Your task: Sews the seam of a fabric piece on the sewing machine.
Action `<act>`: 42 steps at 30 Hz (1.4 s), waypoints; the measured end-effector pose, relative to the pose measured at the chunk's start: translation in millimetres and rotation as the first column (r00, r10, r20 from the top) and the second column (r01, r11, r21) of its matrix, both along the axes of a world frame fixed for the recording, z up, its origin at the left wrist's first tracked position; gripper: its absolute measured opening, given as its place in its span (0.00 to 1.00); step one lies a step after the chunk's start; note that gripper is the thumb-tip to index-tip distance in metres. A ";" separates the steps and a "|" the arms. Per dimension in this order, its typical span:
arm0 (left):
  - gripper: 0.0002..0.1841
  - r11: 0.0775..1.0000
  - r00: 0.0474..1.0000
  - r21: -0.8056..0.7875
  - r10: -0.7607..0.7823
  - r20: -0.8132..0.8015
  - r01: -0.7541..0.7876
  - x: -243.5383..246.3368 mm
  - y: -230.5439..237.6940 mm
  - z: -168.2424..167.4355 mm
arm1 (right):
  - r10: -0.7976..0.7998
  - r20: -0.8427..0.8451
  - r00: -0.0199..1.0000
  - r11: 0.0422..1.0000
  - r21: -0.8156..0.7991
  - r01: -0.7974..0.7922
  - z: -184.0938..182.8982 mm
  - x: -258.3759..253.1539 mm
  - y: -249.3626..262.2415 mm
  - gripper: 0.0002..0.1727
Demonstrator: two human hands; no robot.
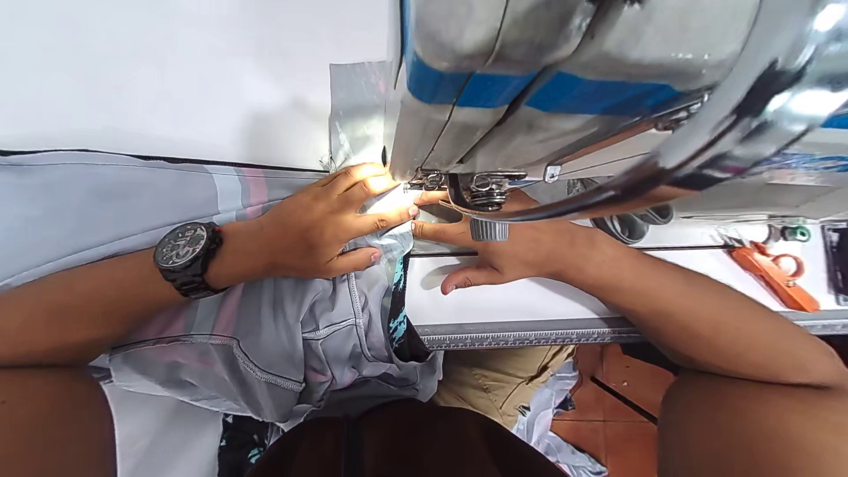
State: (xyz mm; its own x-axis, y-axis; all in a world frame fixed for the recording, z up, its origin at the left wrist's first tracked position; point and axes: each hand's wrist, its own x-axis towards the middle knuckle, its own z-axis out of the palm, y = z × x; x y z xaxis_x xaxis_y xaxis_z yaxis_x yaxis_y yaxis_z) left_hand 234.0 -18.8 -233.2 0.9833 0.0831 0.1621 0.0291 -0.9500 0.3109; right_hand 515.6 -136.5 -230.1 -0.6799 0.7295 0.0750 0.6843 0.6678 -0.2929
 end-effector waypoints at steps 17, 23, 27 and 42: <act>0.30 0.998 0.996 0.016 0.058 -0.071 -0.057 5.1 1.4 2.8 | -0.016 0.001 1.000 0.999 0.047 0.016 -1.7 5.8 5.4 0.43; 0.31 0.998 0.997 0.005 0.069 -0.045 -0.069 7.1 1.8 1.9 | -0.033 -0.031 0.999 0.999 0.042 0.034 -5.1 6.1 8.4 0.43; 0.32 0.998 0.998 0.014 0.062 -0.021 -0.062 6.9 2.1 4.5 | -0.003 -0.033 0.999 0.994 0.106 0.007 -2.8 6.4 18.3 0.40; 0.12 0.888 0.859 -0.392 0.383 0.340 -0.241 -115.0 -248.6 4.3 | -0.912 -0.276 0.304 0.394 -0.797 0.459 -203.2 -70.9 -253.2 0.45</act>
